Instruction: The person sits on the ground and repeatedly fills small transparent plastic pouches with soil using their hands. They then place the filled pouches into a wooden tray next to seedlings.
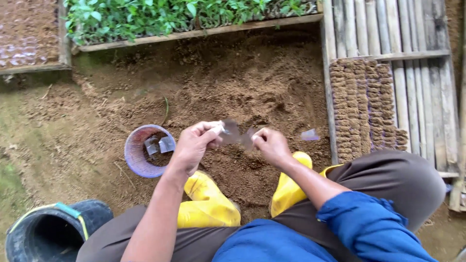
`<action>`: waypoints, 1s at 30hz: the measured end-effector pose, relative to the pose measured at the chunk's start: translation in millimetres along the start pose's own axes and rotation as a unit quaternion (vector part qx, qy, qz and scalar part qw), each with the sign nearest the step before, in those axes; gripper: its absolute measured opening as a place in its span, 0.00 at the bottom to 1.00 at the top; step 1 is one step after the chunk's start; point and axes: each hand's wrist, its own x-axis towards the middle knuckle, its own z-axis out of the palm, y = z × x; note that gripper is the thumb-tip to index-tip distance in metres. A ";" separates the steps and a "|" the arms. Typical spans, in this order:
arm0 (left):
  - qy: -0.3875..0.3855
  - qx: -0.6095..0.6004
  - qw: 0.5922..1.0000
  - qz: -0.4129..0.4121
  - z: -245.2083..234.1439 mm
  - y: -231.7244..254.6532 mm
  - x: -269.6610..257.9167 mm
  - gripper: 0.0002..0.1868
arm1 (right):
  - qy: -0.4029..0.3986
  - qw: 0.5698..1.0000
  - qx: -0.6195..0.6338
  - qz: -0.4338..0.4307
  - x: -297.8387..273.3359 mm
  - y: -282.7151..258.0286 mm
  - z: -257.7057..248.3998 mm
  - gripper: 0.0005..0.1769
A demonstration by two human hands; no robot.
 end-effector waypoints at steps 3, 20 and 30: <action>0.019 0.019 1.000 0.017 7.0 16.2 -21.2 0.07 | -0.002 0.998 -0.024 0.050 20.5 38.1 9.1 0.06; 0.059 0.059 0.995 0.056 -4.2 -18.1 -30.6 0.03 | 0.182 0.970 -0.156 0.045 55.4 14.5 -62.6 0.16; 0.034 0.083 0.995 0.052 9.3 -23.1 -29.1 0.04 | -0.192 0.976 0.098 -0.039 -42.7 -111.1 -36.9 0.15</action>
